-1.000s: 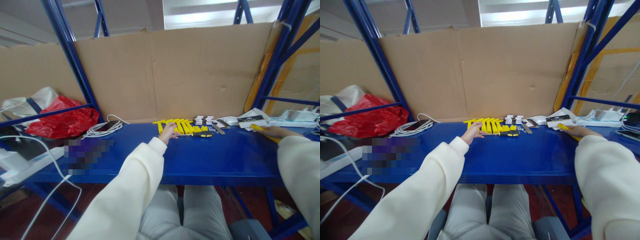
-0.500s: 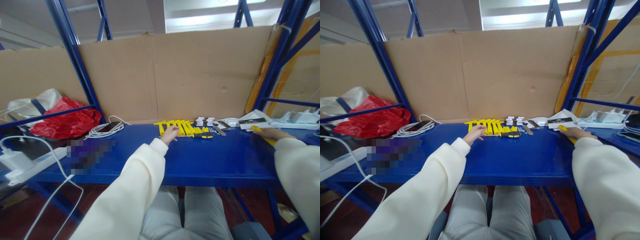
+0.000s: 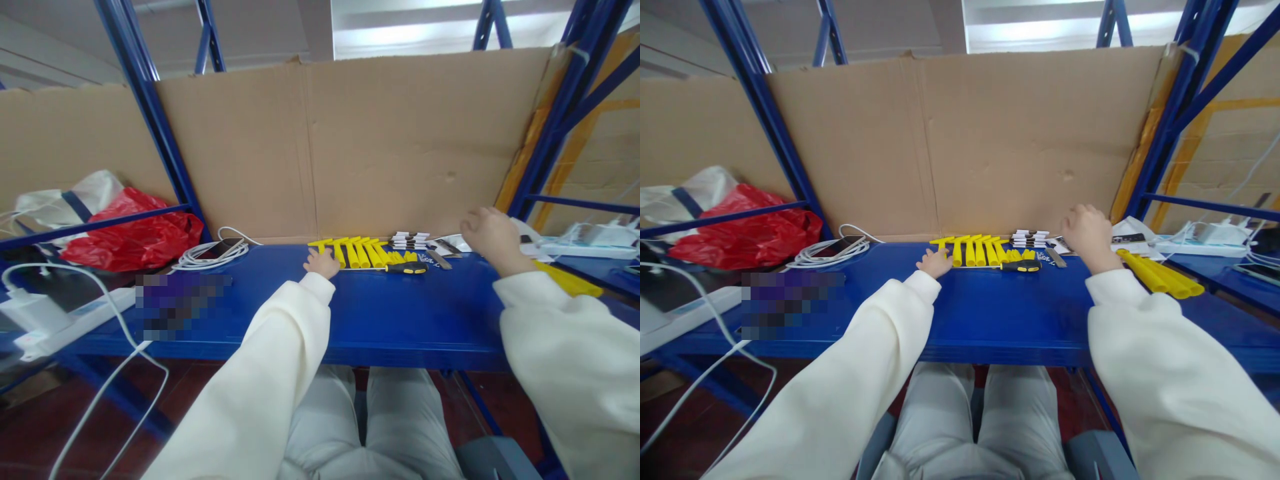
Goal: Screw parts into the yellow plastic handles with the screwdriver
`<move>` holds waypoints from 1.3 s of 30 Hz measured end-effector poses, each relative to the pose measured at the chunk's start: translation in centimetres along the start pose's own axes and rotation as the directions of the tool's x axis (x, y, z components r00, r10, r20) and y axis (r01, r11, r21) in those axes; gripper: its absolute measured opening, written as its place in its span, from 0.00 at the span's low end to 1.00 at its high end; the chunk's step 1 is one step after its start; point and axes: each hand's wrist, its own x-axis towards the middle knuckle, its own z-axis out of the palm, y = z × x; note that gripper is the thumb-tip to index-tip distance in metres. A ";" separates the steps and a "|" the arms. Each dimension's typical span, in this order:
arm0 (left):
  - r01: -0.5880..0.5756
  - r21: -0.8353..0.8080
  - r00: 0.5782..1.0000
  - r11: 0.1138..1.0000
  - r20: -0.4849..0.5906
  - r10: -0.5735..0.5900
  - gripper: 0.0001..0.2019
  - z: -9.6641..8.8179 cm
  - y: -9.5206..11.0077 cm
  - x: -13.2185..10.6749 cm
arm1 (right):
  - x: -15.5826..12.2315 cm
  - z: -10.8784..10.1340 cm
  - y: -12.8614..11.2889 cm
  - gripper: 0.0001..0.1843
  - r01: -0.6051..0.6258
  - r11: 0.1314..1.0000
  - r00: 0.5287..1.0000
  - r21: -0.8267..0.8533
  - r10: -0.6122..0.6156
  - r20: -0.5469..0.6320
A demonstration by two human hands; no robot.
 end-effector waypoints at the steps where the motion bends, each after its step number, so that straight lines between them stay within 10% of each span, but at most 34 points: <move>1: 0.023 0.116 0.999 0.993 0.040 -0.027 0.20 0.0 0.0 0.1 | 0.1 0.1 -1.3 0.24 -0.003 0.999 1.000 0.044 0.003 -0.001; 5: -0.024 0.448 0.985 0.894 0.161 -0.055 0.23 -0.1 -0.2 0.6 | 0.3 1.1 -6.4 0.19 0.011 0.969 0.999 0.246 -0.004 -0.031; 11: -0.105 0.489 0.980 0.866 0.200 0.006 0.22 0.0 -0.7 1.0 | -1.5 3.6 -12.3 0.17 0.067 0.937 0.970 0.344 -0.142 0.199; 20: -0.021 0.269 0.998 0.963 0.063 0.004 0.20 0.1 -0.8 1.4 | -4.0 7.8 -12.2 0.20 0.289 0.831 0.836 0.476 -0.461 0.297; 30: -0.153 -0.294 0.974 0.944 -0.209 0.092 0.17 0.0 0.3 2.1 | -3.4 10.0 -10.9 0.17 0.052 0.752 0.918 0.657 -0.294 0.265; 39: -0.309 -0.508 0.947 0.804 -0.081 0.312 0.14 1.5 1.2 0.9 | -2.3 9.8 -10.7 0.29 -0.390 0.439 0.915 0.810 0.085 0.395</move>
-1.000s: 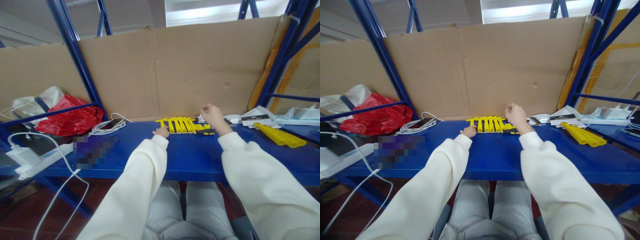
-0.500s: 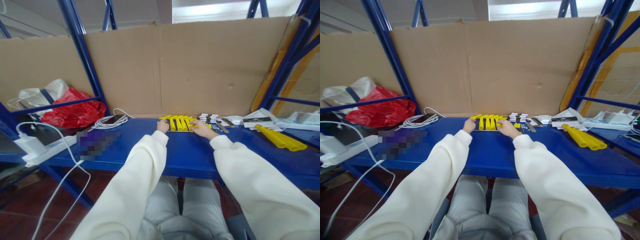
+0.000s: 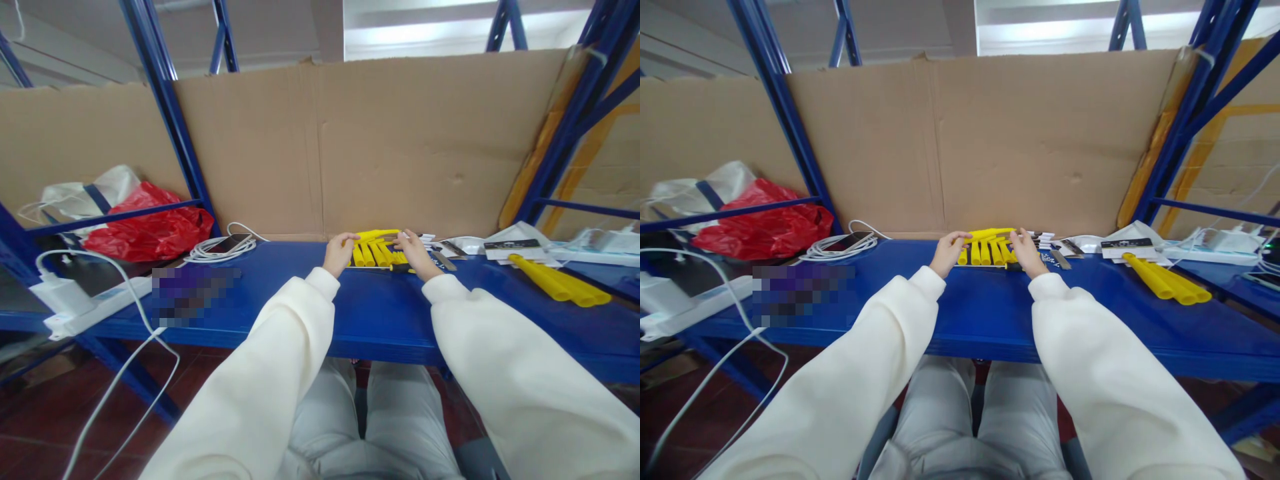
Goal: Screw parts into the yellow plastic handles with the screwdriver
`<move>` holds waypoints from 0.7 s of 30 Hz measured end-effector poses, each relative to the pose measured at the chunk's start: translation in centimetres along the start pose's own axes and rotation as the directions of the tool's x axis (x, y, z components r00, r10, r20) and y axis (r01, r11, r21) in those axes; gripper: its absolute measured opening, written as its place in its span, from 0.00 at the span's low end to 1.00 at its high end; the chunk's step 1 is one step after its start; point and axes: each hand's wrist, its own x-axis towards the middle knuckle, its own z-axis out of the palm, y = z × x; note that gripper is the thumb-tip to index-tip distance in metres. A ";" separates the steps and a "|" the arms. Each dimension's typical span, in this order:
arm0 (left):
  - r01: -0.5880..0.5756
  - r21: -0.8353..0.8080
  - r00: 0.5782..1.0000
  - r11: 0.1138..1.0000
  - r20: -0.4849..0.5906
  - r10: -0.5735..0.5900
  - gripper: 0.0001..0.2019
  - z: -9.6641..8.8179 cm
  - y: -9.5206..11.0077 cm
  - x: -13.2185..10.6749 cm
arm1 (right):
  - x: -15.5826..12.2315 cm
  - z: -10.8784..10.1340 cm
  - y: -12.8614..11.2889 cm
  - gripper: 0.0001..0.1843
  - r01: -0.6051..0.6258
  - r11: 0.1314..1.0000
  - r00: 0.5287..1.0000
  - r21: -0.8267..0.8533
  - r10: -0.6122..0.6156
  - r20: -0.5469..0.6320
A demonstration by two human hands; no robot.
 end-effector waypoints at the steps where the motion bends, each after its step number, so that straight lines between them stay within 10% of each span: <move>1: -0.004 -0.029 0.999 1.000 0.049 0.005 0.14 0.2 0.0 0.0 | 0.0 -0.2 -0.1 0.26 -0.030 0.998 0.999 0.049 0.031 -0.016; 6: -0.031 -0.053 0.970 0.998 0.239 0.043 0.12 0.6 0.1 -0.4 | -0.1 -1.1 -0.5 0.10 -0.122 0.978 0.986 0.168 0.138 -0.089; 13: -0.232 0.435 0.894 0.870 0.447 0.015 0.27 -0.2 0.9 -2.1 | -0.9 -1.0 -0.7 0.09 -0.118 0.987 0.993 0.112 0.120 -0.019; 21: -0.186 0.686 0.936 0.703 0.341 -0.084 0.20 -0.5 1.1 -2.0 | -1.4 0.1 0.0 0.14 0.031 0.999 0.980 0.033 -0.037 0.195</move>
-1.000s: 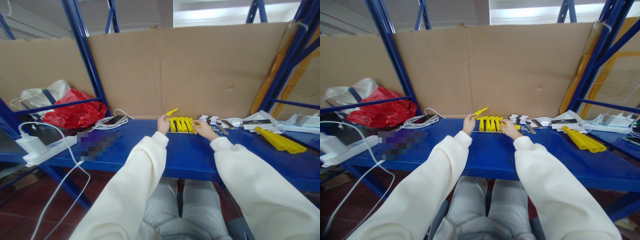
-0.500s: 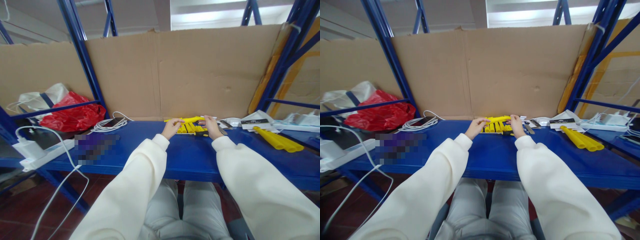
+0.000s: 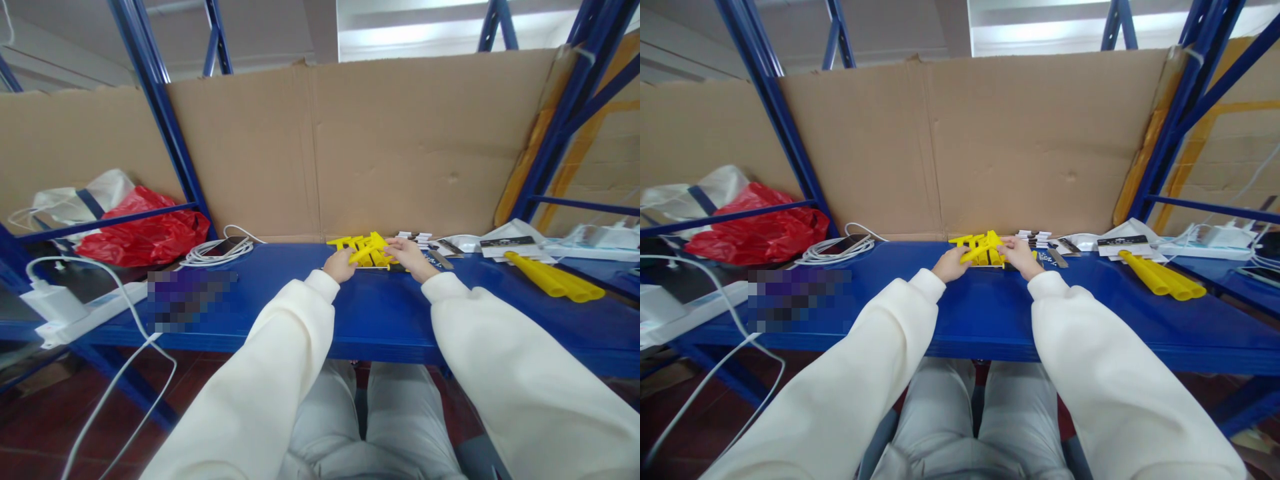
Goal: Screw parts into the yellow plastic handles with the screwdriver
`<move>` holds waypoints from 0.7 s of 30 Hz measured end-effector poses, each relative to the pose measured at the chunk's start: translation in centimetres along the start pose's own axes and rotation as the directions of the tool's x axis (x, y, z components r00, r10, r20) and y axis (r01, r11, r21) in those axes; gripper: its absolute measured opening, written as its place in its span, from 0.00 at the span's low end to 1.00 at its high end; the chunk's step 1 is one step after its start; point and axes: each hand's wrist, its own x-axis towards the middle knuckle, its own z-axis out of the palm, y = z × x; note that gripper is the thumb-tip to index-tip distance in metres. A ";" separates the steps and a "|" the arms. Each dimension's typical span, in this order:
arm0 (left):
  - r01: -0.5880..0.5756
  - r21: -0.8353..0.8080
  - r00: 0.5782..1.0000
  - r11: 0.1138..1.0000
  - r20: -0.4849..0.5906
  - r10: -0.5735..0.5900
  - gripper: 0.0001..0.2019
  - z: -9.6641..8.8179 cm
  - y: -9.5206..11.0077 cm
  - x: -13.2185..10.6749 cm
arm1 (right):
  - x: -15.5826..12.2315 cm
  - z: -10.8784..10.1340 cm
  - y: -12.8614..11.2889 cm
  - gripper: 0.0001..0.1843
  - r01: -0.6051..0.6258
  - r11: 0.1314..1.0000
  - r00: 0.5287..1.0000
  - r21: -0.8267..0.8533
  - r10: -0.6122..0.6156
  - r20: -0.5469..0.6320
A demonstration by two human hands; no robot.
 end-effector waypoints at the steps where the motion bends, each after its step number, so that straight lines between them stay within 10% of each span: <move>1: -0.012 0.004 1.000 1.000 -0.009 0.012 0.20 0.0 0.0 0.1 | 0.0 0.1 0.1 0.14 0.020 1.000 0.999 0.008 -0.021 0.034; 11: -0.066 0.026 0.998 0.997 -0.013 0.066 0.18 -0.4 0.1 0.2 | -0.9 0.9 -0.4 0.14 0.241 0.965 0.931 -0.101 -0.200 0.305; 21: 0.023 0.057 1.000 0.998 -0.020 -0.022 0.15 -0.4 0.1 0.1 | 0.1 -0.2 -0.5 0.18 0.354 0.890 0.932 -0.287 -0.310 0.188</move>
